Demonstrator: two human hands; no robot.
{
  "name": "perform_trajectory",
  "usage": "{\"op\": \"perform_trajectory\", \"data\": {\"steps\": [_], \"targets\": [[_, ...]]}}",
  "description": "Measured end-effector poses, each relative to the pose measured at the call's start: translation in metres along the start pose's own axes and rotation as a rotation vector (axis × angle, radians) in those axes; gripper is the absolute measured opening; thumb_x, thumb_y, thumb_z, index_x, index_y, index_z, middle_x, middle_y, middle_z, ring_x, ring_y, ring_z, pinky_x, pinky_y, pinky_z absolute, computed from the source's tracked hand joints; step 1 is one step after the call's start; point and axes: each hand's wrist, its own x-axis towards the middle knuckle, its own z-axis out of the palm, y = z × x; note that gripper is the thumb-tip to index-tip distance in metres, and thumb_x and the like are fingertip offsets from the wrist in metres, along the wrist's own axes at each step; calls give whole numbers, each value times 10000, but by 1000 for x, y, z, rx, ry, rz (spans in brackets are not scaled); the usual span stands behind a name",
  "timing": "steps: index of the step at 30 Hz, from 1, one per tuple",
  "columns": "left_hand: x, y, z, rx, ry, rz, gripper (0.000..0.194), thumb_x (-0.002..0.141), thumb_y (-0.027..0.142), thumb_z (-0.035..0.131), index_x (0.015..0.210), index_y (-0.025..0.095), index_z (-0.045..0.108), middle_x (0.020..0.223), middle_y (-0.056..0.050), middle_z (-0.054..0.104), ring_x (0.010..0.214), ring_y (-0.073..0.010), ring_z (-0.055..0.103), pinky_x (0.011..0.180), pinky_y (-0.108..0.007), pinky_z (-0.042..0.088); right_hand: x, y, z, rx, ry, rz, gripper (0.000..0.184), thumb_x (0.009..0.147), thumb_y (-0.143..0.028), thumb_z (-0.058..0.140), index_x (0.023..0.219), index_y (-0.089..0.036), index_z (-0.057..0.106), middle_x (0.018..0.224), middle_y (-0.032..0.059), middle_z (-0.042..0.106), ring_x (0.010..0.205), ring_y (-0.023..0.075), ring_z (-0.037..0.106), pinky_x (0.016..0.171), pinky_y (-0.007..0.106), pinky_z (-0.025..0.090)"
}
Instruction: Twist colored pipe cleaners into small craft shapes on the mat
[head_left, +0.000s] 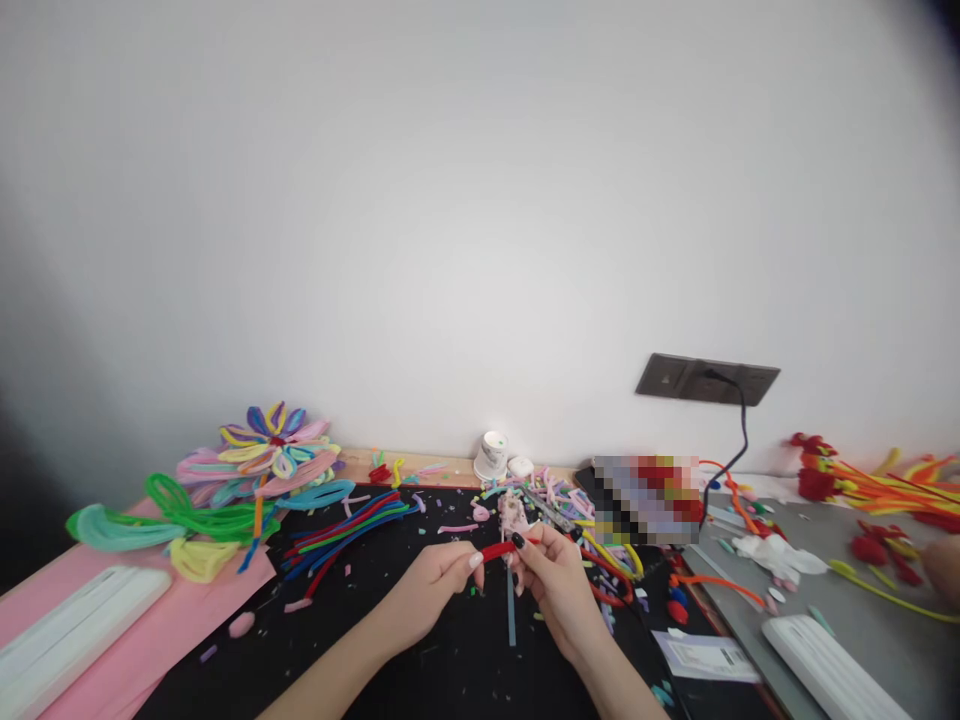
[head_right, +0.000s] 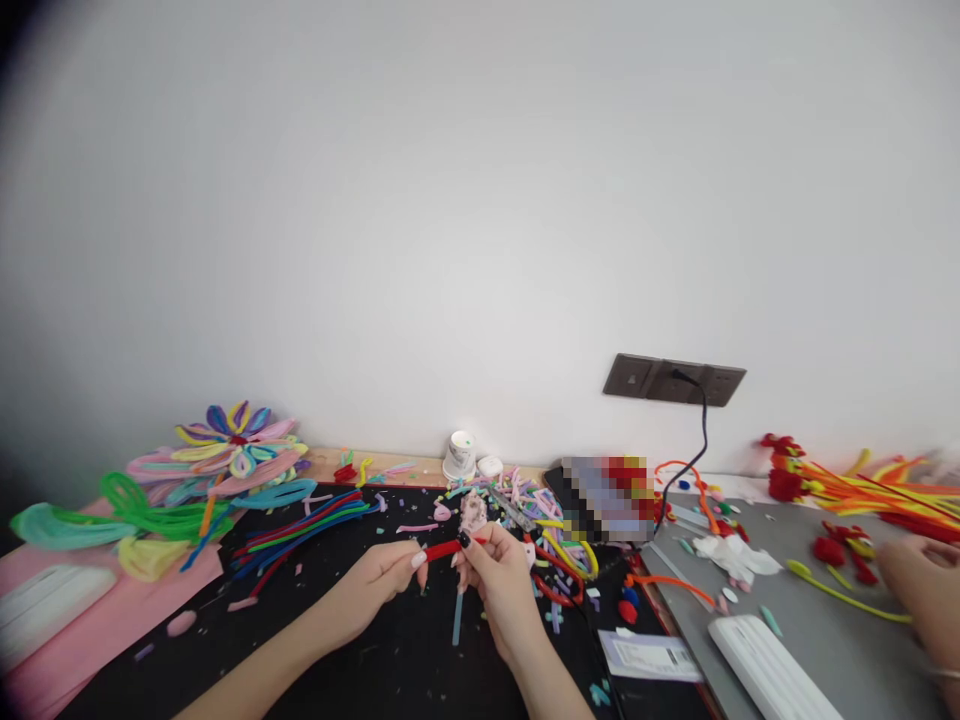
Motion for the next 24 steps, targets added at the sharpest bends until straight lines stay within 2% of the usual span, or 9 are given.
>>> {"op": "perform_trajectory", "data": {"steps": [3, 6, 8, 11, 15, 18, 22, 24], "targets": [[-1, 5, -1, 70, -64, 62, 391, 908, 351, 311, 727, 152, 594, 554, 34, 478, 554, -103, 433, 593, -216, 322, 0, -2, 0, -13, 34, -14, 250, 683, -287, 706, 676, -160, 490, 551, -1, 616, 404, 74, 487, 407, 178, 396], [-2, 10, -3, 166, -86, 136, 396, 908, 291, 324, 666, 159, 608, 652, -3, 615, 721, -136, 529, 739, -231, 343, -1, -4, 1, -22, 41, -18, 266, 671, -284, 712, 676, -170, 472, 544, -12, 614, 397, 78, 489, 402, 181, 398], [-2, 11, -4, 177, -117, 117, 371, 903, 268, 326, 687, 161, 609, 683, -4, 633, 682, -129, 537, 712, -228, 358, -2, -5, 1, -28, 31, -10, 272, 676, -289, 704, 672, -177, 456, 547, -17, 615, 396, 80, 490, 402, 185, 400], [-2, 12, -5, 142, -148, 55, 271, 892, 236, 319, 880, 175, 583, 739, 11, 630, 577, -105, 511, 624, -216, 371, -3, -4, 1, -52, 7, 6, 273, 687, -307, 688, 664, -186, 443, 560, -17, 622, 401, 87, 497, 406, 194, 407], [-1, 14, -6, 207, -44, 61, 258, 875, 268, 336, 782, 172, 556, 713, 10, 566, 645, -125, 485, 628, -221, 346, 0, 1, -2, -137, 8, -9, 269, 701, -339, 667, 665, -196, 441, 561, -12, 625, 401, 106, 507, 408, 219, 419], [-1, 15, -7, 228, -17, 35, 268, 866, 328, 364, 769, 167, 554, 685, 15, 533, 645, -130, 457, 604, -224, 317, 3, 4, -5, -227, -1, -42, 259, 727, -362, 638, 670, -201, 444, 558, -9, 616, 405, 119, 510, 413, 236, 419], [0, 12, -8, 140, 4, -4, 339, 863, 371, 367, 675, 150, 542, 621, 25, 475, 615, -114, 423, 587, -222, 299, 2, 4, -7, -366, -14, -109, 251, 759, -386, 599, 653, -204, 460, 549, -6, 595, 407, 122, 490, 420, 242, 387], [1, 8, -9, 23, -5, -73, 375, 856, 411, 373, 632, 146, 517, 553, 44, 388, 529, -90, 353, 513, -214, 258, 1, 3, -7, -434, -6, -138, 255, 766, -375, 593, 631, -205, 458, 540, -6, 586, 404, 116, 469, 421, 237, 359]]}}
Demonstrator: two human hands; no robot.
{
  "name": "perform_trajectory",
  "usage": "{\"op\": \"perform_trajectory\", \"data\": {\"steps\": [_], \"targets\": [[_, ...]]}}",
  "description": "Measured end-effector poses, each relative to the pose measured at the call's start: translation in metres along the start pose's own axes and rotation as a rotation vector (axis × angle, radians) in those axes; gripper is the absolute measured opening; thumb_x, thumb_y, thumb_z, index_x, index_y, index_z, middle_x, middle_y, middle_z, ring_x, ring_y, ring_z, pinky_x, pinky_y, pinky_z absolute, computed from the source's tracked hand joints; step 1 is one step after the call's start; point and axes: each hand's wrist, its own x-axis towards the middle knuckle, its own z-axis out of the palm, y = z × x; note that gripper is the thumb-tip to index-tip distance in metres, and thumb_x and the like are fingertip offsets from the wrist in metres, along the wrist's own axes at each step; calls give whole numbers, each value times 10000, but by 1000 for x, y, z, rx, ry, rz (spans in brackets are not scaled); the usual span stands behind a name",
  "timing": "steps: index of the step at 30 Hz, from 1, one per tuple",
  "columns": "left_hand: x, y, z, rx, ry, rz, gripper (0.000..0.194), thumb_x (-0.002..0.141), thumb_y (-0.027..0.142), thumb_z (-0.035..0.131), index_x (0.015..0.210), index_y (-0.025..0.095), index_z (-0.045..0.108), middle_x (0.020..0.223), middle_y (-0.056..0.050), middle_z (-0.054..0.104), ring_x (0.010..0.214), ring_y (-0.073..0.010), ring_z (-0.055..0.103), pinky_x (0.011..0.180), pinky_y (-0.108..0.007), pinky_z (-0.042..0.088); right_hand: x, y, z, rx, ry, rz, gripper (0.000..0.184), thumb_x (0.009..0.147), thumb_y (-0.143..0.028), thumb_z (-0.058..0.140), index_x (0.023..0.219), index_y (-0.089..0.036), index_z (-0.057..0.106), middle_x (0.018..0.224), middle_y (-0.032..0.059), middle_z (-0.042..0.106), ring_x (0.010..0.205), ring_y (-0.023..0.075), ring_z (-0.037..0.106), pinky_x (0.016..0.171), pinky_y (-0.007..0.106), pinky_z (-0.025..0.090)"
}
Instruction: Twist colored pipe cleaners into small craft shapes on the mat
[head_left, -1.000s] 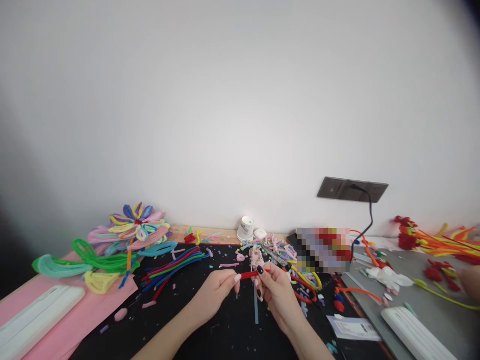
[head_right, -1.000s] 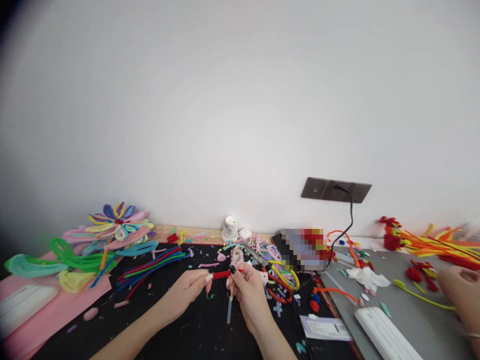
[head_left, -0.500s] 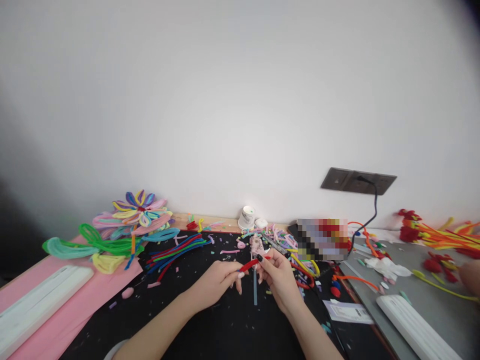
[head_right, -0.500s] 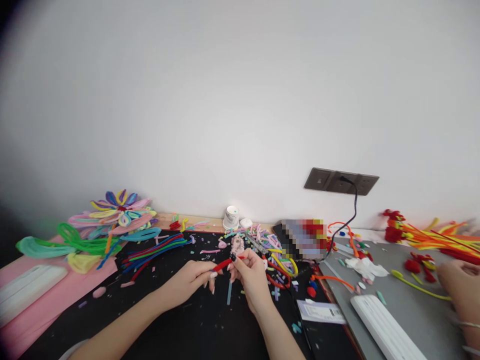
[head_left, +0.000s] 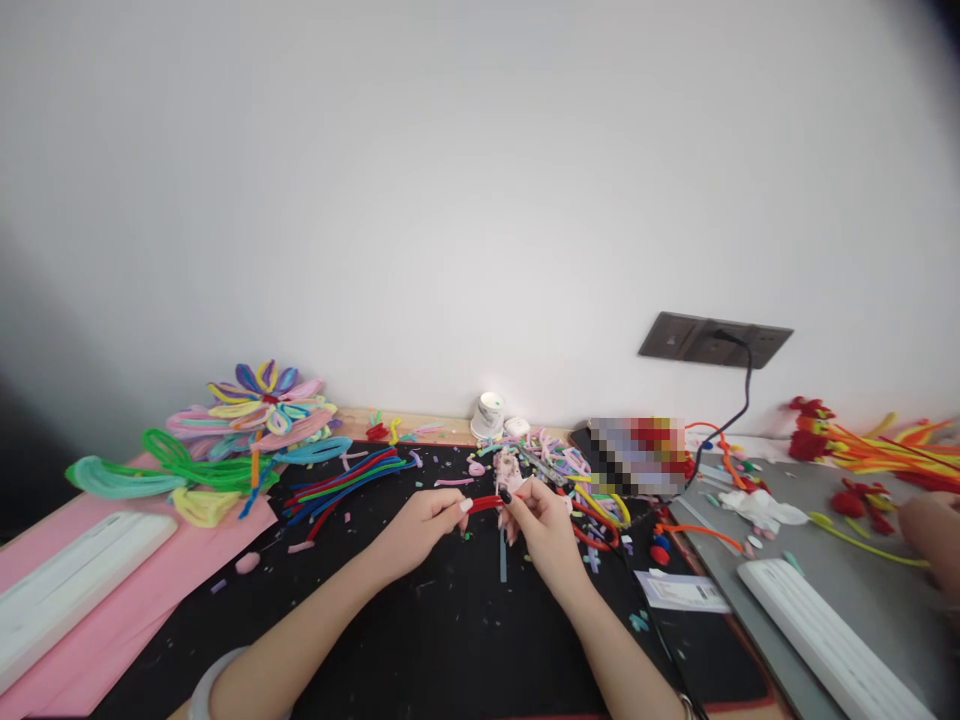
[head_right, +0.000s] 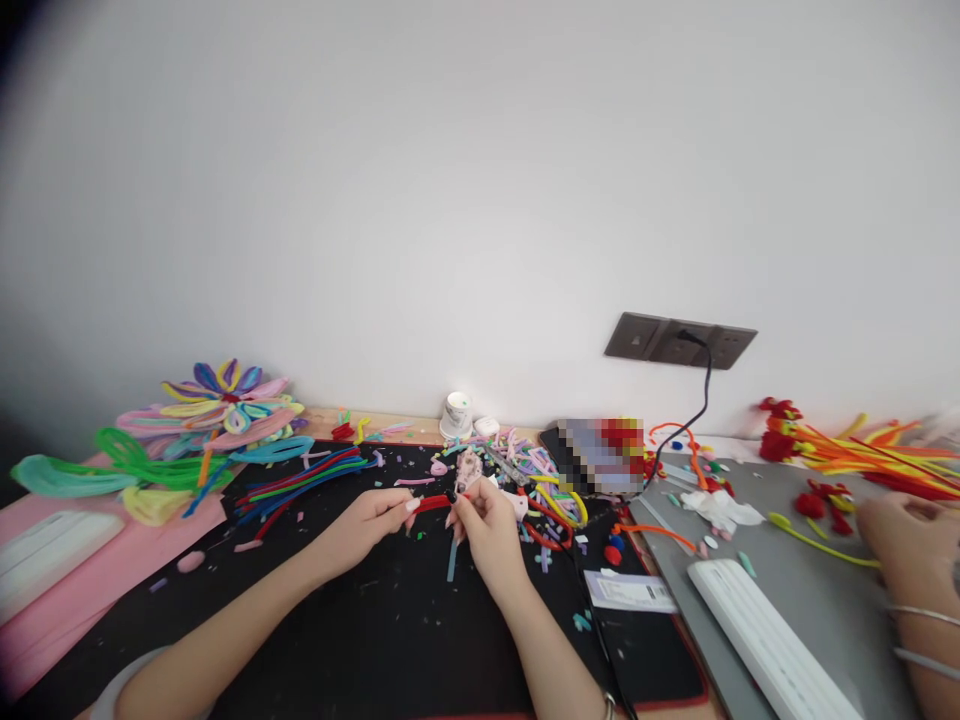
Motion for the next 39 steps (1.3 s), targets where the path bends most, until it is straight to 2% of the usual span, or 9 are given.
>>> {"op": "perform_trajectory", "data": {"steps": [4, 10, 15, 21, 25, 30, 32, 35, 39], "targets": [[1, -5, 1, -335, -98, -193, 384, 812, 485, 441, 616, 156, 453, 465, 91, 228, 414, -56, 150, 408, -218, 107, -3, -2, 1, -53, 12, -28, 271, 778, -358, 581, 608, -211, 429, 511, -21, 556, 399, 112, 442, 418, 231, 327], [2, -8, -1, -618, -116, -291, 363, 765, 479, 533, 627, 161, 426, 430, 116, 203, 387, -31, 95, 391, -208, 55, -2, -4, 2, -21, -44, -26, 270, 804, -396, 544, 631, -209, 455, 545, -7, 569, 407, 113, 444, 424, 237, 328], [1, -8, -3, -678, -140, -341, 342, 744, 456, 568, 647, 160, 428, 444, 119, 195, 397, -29, 96, 400, -207, 50, -3, -3, 0, -87, -37, -40, 279, 827, -408, 506, 631, -214, 459, 541, -8, 535, 421, 120, 431, 433, 242, 313], [-2, -4, -2, -651, -213, -359, 356, 743, 457, 570, 620, 156, 425, 439, 112, 200, 398, -30, 102, 410, -219, 54, -6, -5, -3, -408, 116, -262, 279, 807, -300, 539, 556, -221, 446, 499, -12, 425, 473, 139, 366, 486, 258, 253], [-3, -3, 0, -615, -229, -324, 382, 757, 491, 552, 629, 153, 427, 457, 105, 206, 414, -34, 111, 423, -222, 66, -4, -4, -6, -345, 142, -256, 279, 793, -322, 556, 556, -221, 448, 492, -14, 425, 467, 137, 363, 474, 255, 253], [-3, -3, 1, -695, -240, -244, 360, 802, 492, 505, 741, 138, 486, 524, 88, 249, 455, -46, 122, 435, -213, 97, 0, 1, -5, -31, -29, -28, 164, 791, -358, 544, 754, -212, 480, 551, -37, 530, 380, 91, 378, 381, 214, 268], [-4, -1, 1, -739, -268, -249, 345, 807, 481, 507, 770, 137, 491, 545, 80, 270, 462, -46, 126, 439, -207, 107, -1, 1, -1, 89, -107, 35, 211, 734, -330, 610, 861, -215, 488, 599, -44, 560, 376, 81, 389, 362, 200, 291], [-7, 1, 2, -757, -362, -286, 328, 802, 466, 526, 773, 141, 492, 549, 76, 298, 454, -44, 134, 436, -199, 128, -5, -2, 5, 143, -217, 80, 321, 677, -282, 662, 959, -208, 527, 630, -38, 575, 443, 94, 455, 385, 192, 335], [-9, 1, 6, -744, -440, -282, 315, 814, 447, 511, 818, 132, 523, 519, 71, 364, 422, -41, 169, 422, -192, 166, -9, -6, 8, 90, -261, 69, 142, 706, -283, 636, 784, -169, 607, 580, -15, 575, 459, 96, 455, 417, 201, 340]]}}
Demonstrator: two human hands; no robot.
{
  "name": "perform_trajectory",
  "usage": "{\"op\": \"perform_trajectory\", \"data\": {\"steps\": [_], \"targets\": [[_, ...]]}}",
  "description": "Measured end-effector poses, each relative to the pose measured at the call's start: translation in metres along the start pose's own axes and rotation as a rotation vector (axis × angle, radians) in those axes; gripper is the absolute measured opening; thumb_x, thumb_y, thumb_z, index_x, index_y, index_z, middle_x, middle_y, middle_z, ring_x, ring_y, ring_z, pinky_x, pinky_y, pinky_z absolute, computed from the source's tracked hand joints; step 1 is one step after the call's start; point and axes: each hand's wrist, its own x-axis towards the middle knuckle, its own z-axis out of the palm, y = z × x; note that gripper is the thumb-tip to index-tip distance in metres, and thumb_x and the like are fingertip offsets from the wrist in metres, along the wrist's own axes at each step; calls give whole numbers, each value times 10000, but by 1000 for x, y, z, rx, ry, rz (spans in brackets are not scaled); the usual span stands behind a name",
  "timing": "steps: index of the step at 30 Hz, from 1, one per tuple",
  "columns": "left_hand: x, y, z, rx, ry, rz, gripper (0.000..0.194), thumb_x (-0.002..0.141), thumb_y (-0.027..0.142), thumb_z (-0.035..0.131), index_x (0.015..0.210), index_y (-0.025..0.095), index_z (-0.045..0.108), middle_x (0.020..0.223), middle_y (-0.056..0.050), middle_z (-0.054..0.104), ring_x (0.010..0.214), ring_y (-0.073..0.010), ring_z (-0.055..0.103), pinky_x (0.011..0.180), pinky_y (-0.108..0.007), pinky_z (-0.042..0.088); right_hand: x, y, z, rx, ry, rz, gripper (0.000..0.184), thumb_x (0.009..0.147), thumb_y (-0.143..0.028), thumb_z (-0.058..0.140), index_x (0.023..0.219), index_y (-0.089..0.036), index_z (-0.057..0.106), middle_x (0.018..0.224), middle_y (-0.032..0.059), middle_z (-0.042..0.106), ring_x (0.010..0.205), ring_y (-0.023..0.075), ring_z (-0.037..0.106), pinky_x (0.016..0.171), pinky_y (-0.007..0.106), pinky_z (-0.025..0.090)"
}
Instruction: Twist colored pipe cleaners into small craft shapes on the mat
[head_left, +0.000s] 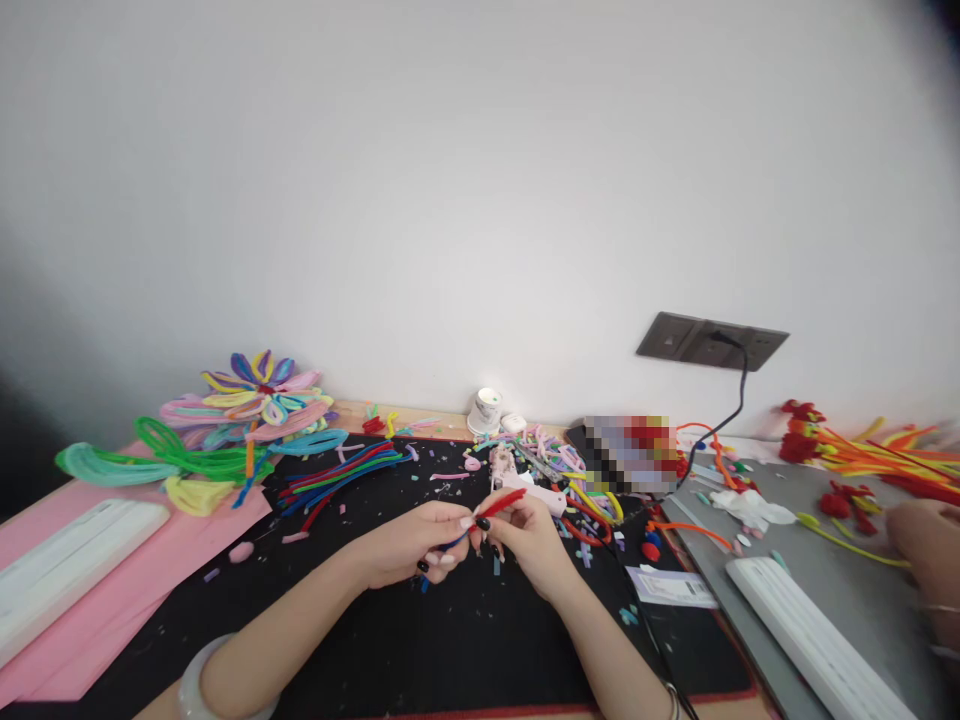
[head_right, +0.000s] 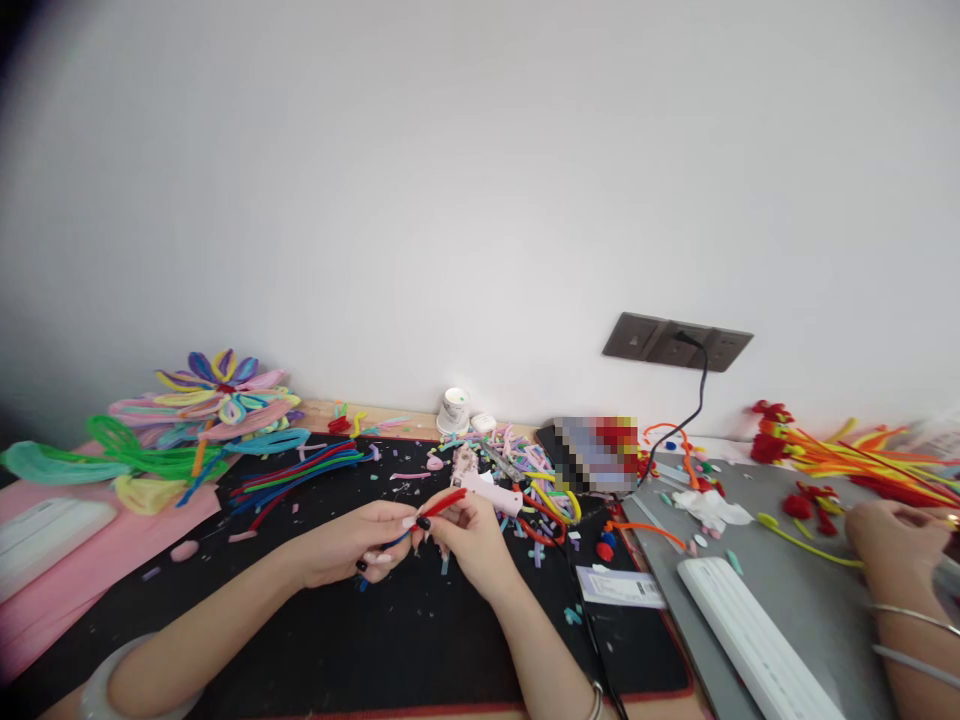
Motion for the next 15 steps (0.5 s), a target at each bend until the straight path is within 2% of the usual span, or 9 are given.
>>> {"op": "perform_trajectory", "data": {"steps": [3, 7, 10, 15], "targets": [[1, -1, 0, 54, -3, 32, 315, 830, 435, 480, 808, 125, 534, 529, 28, 498, 415, -49, 312, 444, -194, 247, 0, 1, -2, -34, 58, -9, 126, 698, -284, 647, 694, -171, 590, 531, -31, 526, 430, 91, 417, 403, 206, 329], [2, -1, 0, 104, 13, 16, 270, 797, 402, 534, 778, 133, 526, 638, -27, 614, 540, -95, 509, 544, -210, 355, 0, 2, -4, -52, 92, -22, 153, 722, -287, 629, 674, -183, 527, 518, -44, 484, 416, 89, 401, 401, 211, 315], [3, -1, -1, 245, 93, 60, 272, 783, 396, 550, 750, 126, 555, 656, -25, 612, 597, -112, 535, 583, -222, 377, -1, 0, -4, -75, 75, -28, 184, 751, -283, 598, 662, -198, 461, 505, -59, 439, 408, 88, 376, 404, 215, 291], [7, -1, 0, 654, 294, 259, 258, 757, 344, 579, 622, 126, 589, 637, -2, 541, 598, -108, 478, 565, -218, 349, -3, -8, 0, -253, 83, -110, 194, 778, -220, 538, 620, -194, 429, 551, -50, 407, 496, 102, 386, 486, 230, 311]]}}
